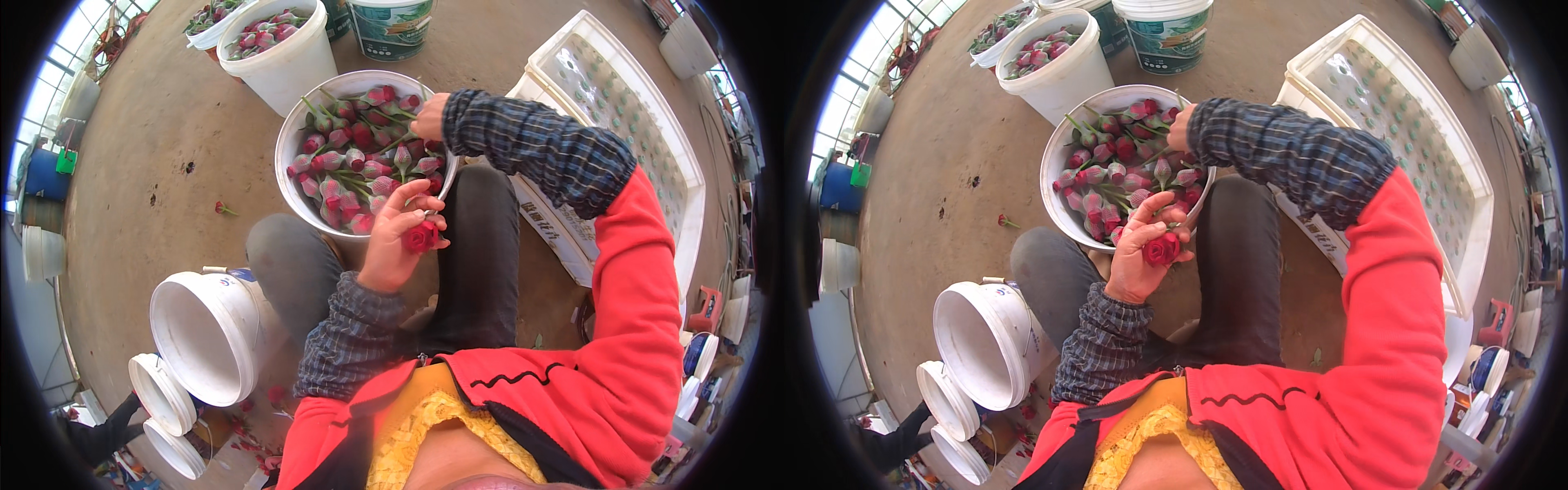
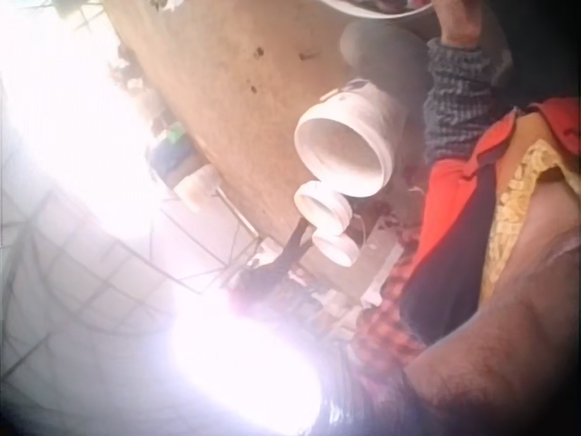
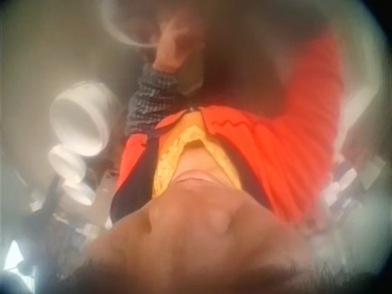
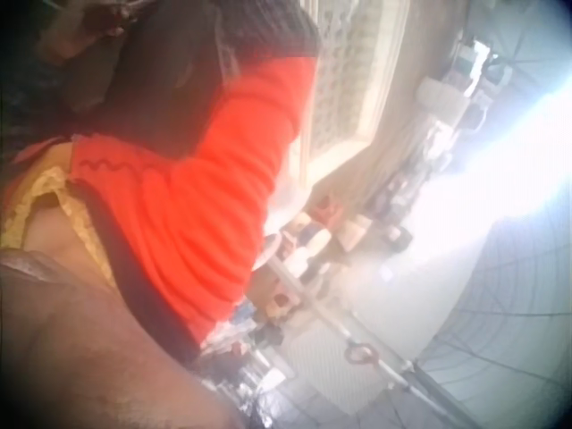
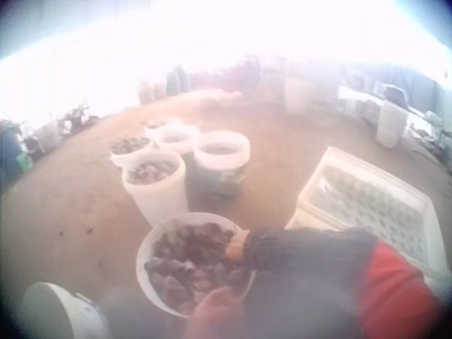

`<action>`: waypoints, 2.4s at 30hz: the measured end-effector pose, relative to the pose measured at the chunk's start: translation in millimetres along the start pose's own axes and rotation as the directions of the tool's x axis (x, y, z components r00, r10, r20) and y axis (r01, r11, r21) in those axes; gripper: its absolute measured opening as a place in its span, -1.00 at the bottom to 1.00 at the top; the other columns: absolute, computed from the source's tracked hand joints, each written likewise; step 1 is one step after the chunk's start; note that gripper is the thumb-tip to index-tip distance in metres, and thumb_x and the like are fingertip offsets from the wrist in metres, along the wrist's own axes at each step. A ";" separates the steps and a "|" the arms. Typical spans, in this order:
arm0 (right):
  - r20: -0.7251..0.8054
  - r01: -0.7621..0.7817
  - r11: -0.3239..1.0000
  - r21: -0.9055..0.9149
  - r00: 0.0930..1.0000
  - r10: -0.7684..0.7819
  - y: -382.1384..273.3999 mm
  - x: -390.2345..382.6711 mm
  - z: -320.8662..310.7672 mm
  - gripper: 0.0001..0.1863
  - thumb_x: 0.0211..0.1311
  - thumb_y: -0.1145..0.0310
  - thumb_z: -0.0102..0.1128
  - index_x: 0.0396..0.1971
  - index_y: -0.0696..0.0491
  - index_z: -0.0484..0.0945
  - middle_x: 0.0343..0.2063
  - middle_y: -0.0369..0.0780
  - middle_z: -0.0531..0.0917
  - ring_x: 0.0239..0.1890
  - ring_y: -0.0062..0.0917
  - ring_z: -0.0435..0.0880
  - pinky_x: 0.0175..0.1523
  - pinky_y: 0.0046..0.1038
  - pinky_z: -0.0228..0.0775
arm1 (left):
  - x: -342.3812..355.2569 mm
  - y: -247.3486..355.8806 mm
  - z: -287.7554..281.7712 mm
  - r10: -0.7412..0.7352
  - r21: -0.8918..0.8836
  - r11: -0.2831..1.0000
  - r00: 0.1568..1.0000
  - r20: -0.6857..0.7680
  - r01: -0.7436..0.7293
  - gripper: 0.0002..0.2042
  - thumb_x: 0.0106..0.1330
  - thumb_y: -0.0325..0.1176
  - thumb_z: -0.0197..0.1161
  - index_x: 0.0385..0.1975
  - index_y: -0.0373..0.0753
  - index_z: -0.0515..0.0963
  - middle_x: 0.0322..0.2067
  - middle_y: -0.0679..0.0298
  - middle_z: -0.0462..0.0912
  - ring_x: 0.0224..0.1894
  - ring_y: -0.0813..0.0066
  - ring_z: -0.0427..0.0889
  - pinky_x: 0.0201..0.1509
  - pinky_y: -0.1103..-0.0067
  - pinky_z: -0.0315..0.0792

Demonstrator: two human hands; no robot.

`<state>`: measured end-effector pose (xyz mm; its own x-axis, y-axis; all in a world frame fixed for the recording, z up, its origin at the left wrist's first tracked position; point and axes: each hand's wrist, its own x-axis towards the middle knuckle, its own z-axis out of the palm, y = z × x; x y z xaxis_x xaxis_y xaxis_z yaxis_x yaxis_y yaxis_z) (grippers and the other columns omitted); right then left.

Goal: The person picks red roses from a white bucket, removes outer petals by hand, and places the trimmed roses into a perforated tray. The person repeats this process, filling the tray with prepared roses.

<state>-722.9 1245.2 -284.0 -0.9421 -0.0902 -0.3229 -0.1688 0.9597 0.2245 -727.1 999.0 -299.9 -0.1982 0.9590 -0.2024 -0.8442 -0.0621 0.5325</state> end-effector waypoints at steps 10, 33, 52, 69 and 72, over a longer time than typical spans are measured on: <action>-0.280 -0.122 0.658 0.743 0.836 0.471 -0.5 -60.7 26.9 -0.84 0.07 0.43 -0.06 -0.45 0.14 0.51 -0.55 -0.04 0.57 -0.40 -0.10 0.57 -0.32 -0.20 0.38 | 25.4 -18.0 13.3 0.037 0.139 0.990 0.978 -0.206 -0.009 -0.61 0.27 -0.46 0.03 0.13 -0.21 0.27 -0.18 0.22 0.52 -0.36 0.47 0.56 -0.43 0.49 0.61; -0.269 -0.044 0.716 0.697 0.909 0.318 -15.5 -70.8 -18.3 -0.75 0.19 0.19 0.07 -0.51 0.04 0.57 -0.51 -0.14 0.62 -0.40 -0.17 0.62 -0.35 -0.25 0.46 | 17.7 -15.7 7.4 0.115 0.146 0.985 0.977 -0.181 -0.089 -0.56 0.38 -0.16 0.04 0.18 -0.19 0.21 -0.12 0.18 0.52 -0.49 0.45 0.58 -0.54 0.54 0.54; 0.009 0.061 -0.070 0.996 0.688 0.726 -66.4 -166.1 35.6 -0.88 0.02 0.48 0.01 -0.66 0.11 0.38 -0.60 -0.33 0.43 -0.57 -0.59 0.48 -0.56 -0.48 0.31 | 22.3 -26.8 16.4 0.182 -0.314 0.919 0.962 -0.203 -0.239 -0.72 0.43 -0.07 -0.08 -0.20 -0.16 0.37 -0.11 0.21 0.52 -0.51 0.38 0.52 -0.50 0.53 0.47; -0.118 -0.465 0.846 0.261 0.854 0.506 -13.0 131.6 -9.0 -0.77 0.05 0.35 0.15 -0.25 -0.02 0.63 -0.25 -0.16 0.68 -0.11 -0.34 0.65 -0.06 -0.34 0.50 | -14.7 32.0 0.4 0.044 -0.152 0.986 0.988 -0.147 -0.066 -0.60 0.40 -0.02 -0.19 -0.07 -0.19 0.42 -0.09 0.12 0.51 -0.21 0.12 0.63 -0.62 0.41 0.59; -0.115 -0.506 0.783 0.362 0.809 0.577 -0.9 109.3 -18.1 -0.75 0.00 0.35 0.16 -0.26 -0.01 0.63 -0.29 -0.11 0.67 -0.19 -0.28 0.67 -0.14 -0.30 0.52 | -14.4 29.8 0.6 0.029 -0.128 0.991 0.989 -0.147 -0.048 -0.63 0.39 -0.04 -0.15 -0.12 -0.20 0.43 -0.13 0.13 0.52 -0.20 0.15 0.63 -0.54 0.36 0.61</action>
<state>-831.0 1229.6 -302.9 -0.8928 0.4498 -0.0256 0.4497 0.8931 0.0064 -749.1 983.5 -280.5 -0.2933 0.9058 -0.3056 -0.8904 -0.1425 0.4323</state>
